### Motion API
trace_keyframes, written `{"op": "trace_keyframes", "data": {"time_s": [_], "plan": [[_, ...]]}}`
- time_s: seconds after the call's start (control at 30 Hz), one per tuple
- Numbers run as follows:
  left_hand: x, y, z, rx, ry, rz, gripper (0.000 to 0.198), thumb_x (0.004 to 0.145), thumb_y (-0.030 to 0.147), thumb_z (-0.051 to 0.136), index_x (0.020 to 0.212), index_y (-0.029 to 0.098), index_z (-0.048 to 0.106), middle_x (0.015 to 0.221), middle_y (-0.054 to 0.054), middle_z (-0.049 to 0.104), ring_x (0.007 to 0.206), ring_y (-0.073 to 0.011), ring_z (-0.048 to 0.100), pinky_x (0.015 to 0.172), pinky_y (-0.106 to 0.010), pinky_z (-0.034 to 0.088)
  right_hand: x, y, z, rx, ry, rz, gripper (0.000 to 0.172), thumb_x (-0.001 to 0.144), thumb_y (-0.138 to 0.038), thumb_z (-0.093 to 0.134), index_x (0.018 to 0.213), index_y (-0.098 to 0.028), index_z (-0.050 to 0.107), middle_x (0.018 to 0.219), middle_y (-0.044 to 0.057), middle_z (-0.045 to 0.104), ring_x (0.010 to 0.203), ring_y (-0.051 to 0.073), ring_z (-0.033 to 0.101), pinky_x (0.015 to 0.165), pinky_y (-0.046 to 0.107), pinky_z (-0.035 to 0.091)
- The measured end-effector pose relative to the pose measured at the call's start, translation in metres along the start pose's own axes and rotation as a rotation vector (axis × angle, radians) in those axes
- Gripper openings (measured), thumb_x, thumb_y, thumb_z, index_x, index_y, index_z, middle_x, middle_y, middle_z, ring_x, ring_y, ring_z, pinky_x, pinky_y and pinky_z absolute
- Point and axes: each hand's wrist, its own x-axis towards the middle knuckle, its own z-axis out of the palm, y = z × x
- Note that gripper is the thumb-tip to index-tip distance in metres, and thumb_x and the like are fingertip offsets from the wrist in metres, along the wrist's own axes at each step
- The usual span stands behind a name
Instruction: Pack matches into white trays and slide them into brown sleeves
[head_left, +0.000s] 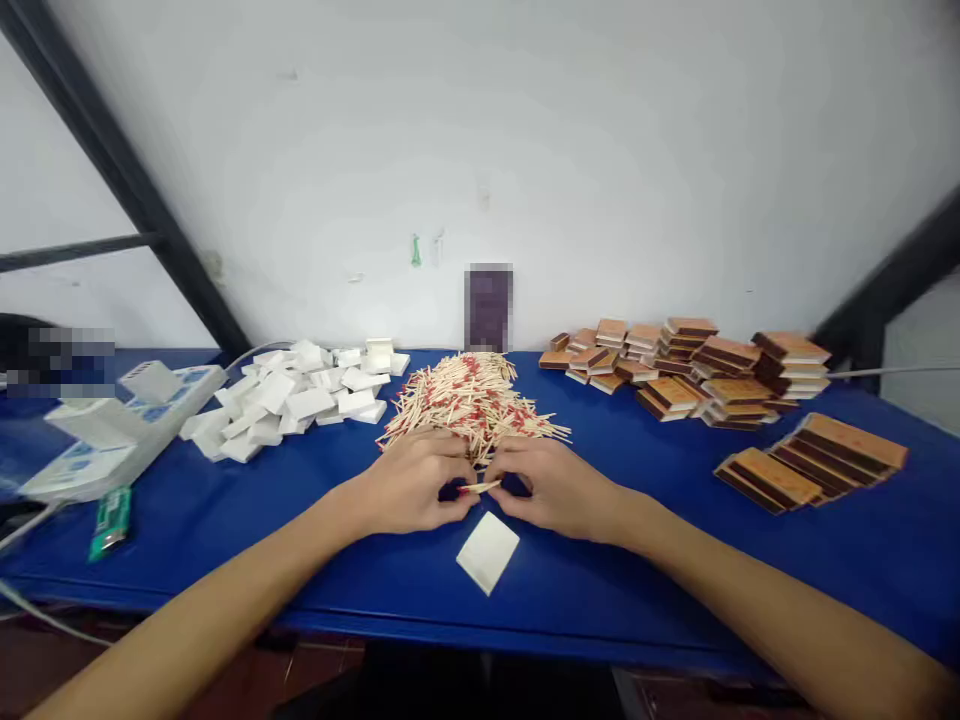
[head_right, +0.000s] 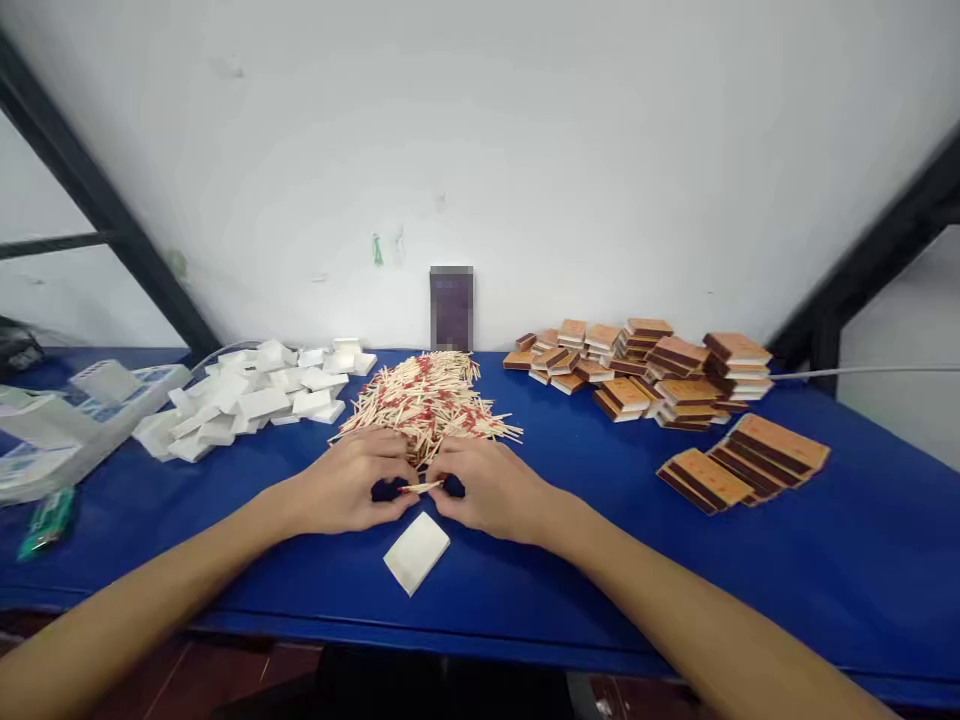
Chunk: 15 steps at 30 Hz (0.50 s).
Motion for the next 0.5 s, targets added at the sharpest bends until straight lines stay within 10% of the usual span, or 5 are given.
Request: {"op": "trace_keyframes", "data": {"time_s": [0.5], "plan": [[-0.0006, 0.0016, -0.0002, -0.043, 0.003, -0.036, 0.009, 0.081, 0.021, 0.058, 0.079, 0.018, 0.066, 0.075, 0.000, 0.062, 0.073, -0.0148, 0.056, 0.072, -0.028, 0.042, 0.0010, -0.0016, -0.0002, 0.010, 0.021, -0.066, 0.013, 0.089, -0.017, 0.061, 0.095, -0.018, 0.072, 0.081, 0.001, 0.071, 0.070, 0.012, 0.061, 0.065, 0.023, 0.043]]}}
